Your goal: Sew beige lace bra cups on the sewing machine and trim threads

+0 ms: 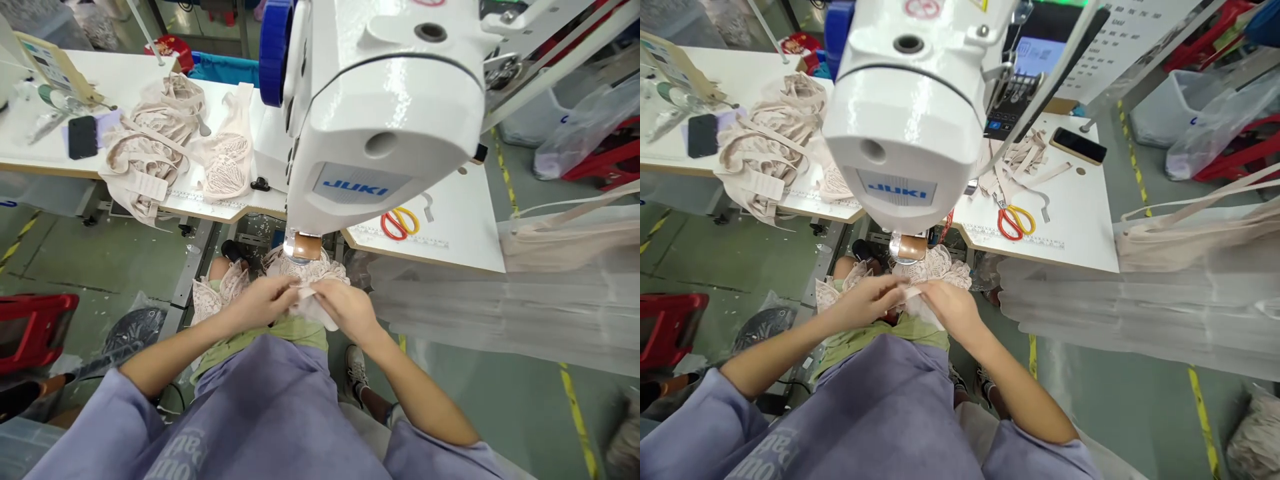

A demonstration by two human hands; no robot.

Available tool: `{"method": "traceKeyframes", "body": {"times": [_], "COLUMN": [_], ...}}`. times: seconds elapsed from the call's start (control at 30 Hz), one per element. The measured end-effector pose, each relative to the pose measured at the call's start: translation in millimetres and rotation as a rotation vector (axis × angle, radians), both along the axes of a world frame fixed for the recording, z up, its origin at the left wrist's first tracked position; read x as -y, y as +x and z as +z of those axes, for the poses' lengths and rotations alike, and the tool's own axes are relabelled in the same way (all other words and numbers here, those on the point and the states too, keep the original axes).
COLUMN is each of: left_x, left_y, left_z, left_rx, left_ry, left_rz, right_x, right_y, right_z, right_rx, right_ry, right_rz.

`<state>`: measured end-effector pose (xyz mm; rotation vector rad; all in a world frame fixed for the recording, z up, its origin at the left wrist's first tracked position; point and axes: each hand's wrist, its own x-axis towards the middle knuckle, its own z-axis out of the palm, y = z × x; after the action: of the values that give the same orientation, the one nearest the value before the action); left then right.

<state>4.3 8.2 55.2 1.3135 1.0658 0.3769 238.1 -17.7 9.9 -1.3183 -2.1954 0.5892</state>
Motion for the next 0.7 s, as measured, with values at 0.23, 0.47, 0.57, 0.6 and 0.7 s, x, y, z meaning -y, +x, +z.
{"method": "traceKeyframes", "body": {"times": [0.23, 0.47, 0.57, 0.6, 0.7], "left_x": [57, 84, 77, 70, 48], "left_y": [29, 55, 31, 24, 9], "left_z": [-72.8, -61.6, -49.1, -45.3, -37.3], "left_rx": [0.471, 0.847, 0.634, 0.544, 0.329], "left_ry": [-0.298, -0.071, 0.368, 0.48, 0.686], "left_rz": [0.131, 0.345, 0.143, 0.079, -0.027], "right_x": [-6, 12, 11, 10, 5], "right_y": [-2, -36, -34, -33, -31], "right_z": [1.9, 38.0, 47.8, 48.0, 42.1], "right_rx": [-0.636, -1.071, -1.055, -1.054, -1.039], "right_ry": [-0.537, -0.926, -0.929, -0.934, -0.909], "right_rz": [-0.514, -0.435, -0.387, -0.377, -0.364]}}
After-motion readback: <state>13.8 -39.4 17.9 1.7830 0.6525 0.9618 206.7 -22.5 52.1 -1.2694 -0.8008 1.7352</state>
